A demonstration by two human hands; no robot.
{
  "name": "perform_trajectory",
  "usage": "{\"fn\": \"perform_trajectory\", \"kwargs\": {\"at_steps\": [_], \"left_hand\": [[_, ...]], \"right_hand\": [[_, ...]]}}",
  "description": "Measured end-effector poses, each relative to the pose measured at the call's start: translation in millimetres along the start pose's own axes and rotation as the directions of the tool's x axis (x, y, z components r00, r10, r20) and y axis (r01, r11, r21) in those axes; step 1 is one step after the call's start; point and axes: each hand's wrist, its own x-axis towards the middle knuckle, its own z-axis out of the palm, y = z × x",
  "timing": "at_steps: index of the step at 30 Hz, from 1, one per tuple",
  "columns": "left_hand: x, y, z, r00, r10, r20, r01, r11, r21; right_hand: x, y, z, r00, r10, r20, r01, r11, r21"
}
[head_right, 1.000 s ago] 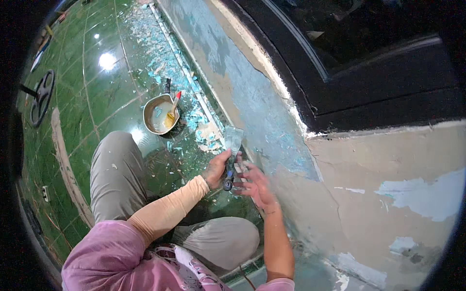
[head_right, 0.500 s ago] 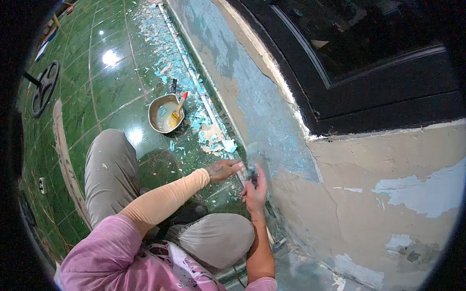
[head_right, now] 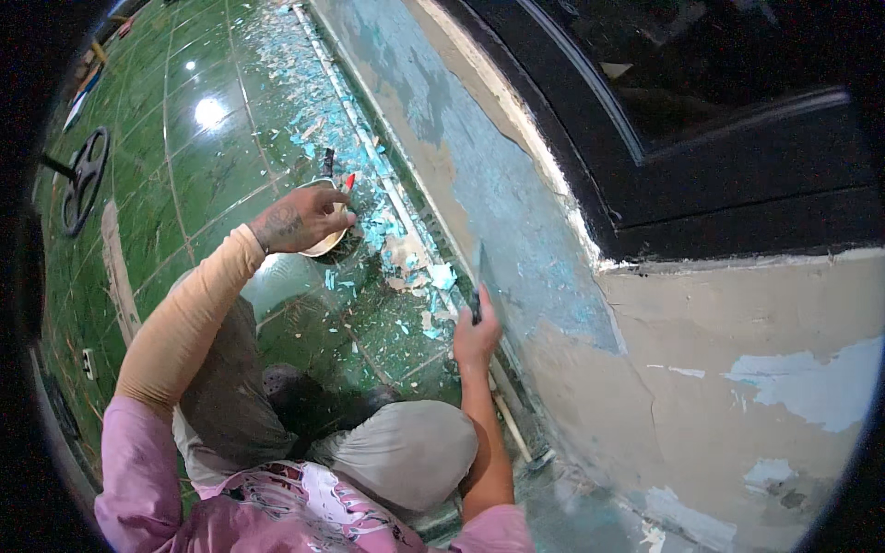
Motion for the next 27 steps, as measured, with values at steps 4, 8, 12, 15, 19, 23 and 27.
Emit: {"fn": "perform_trajectory", "kwargs": {"at_steps": [4, 8, 12, 15, 19, 23, 27], "left_hand": [[-17, 5, 6, 0.991, 0.117, 0.062, -0.120, 0.992, 0.050], [-10, 23, -4, 0.986, -0.014, 0.165, 0.039, 0.988, -0.149], [-14, 26, 3, 0.990, 0.128, 0.067, -0.121, 0.988, -0.093], [-26, 25, -3, 0.991, 0.091, 0.099, -0.091, 0.996, -0.009], [-17, 21, -8, 0.993, 0.104, -0.061, -0.108, 0.991, -0.074], [-31, 17, -10, 0.996, 0.081, -0.027, -0.082, 0.996, -0.036], [-18, 22, -15, 0.997, 0.051, -0.063, -0.057, 0.993, -0.105]], "right_hand": [[-19, 26, -12, 0.998, 0.045, -0.031, -0.045, 0.999, 0.003], [-6, 29, -1, 0.997, -0.016, -0.078, 0.017, 1.000, 0.017], [0, 25, 10, 0.999, -0.010, -0.051, 0.009, 1.000, -0.021], [-14, 24, 5, 0.993, 0.089, -0.074, -0.068, 0.966, 0.250], [28, 1, 28, 0.989, 0.133, 0.070, -0.130, 0.991, -0.046], [-2, 18, 24, 0.997, 0.002, -0.079, 0.009, 0.991, 0.136], [26, 12, 28, 0.995, -0.049, -0.085, 0.049, 0.999, -0.003]]}}
